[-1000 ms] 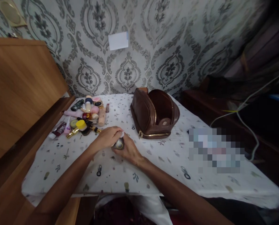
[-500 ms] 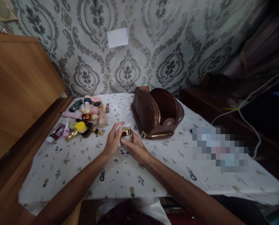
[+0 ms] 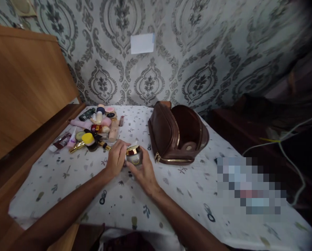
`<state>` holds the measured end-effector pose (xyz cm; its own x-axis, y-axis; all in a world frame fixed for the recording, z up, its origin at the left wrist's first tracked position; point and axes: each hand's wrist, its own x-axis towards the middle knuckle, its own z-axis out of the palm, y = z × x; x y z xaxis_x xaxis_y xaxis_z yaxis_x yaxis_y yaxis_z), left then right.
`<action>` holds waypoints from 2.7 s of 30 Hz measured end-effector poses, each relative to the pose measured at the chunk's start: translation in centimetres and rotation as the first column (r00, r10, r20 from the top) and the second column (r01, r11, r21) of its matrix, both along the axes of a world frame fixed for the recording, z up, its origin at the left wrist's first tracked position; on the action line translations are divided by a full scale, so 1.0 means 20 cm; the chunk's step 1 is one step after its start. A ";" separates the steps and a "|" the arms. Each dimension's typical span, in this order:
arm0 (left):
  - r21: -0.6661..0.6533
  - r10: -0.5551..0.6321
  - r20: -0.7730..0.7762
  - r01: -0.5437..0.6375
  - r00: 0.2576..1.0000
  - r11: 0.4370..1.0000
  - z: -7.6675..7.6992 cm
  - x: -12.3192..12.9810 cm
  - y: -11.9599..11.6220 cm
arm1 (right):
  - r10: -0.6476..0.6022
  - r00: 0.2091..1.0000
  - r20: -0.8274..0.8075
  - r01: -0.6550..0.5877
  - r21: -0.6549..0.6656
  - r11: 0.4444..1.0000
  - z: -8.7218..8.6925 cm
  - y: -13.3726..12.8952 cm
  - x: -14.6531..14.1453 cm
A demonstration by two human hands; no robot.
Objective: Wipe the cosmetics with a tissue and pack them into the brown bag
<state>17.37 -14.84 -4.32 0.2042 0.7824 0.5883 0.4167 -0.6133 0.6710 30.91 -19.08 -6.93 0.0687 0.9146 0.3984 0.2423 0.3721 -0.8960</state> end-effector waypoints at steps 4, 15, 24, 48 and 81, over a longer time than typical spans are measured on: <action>0.167 0.059 -0.101 -0.042 0.993 0.985 0.01 -0.01 -0.01 | -0.135 0.981 0.137 0.127 0.067 0.990 -0.01 0.00 -0.02; 0.099 -0.215 -0.017 0.216 0.976 0.971 0.06 -0.04 0.00 | 0.072 0.992 0.106 -0.066 -0.060 0.996 0.05 0.01 0.02; -0.177 -0.324 0.181 0.354 0.929 0.918 0.08 -0.05 -0.02 | 0.217 0.521 -0.826 -0.666 -0.234 0.708 0.12 0.00 0.02; -0.185 -0.022 0.191 0.058 0.981 0.981 0.01 -0.01 0.04 | 0.168 0.542 -0.823 -0.476 -0.136 0.869 0.13 0.02 -0.02; 0.057 -0.266 -0.044 0.268 0.963 0.962 0.07 -0.04 0.02 | 0.128 0.511 -0.850 -0.473 -0.153 0.868 0.13 0.04 0.06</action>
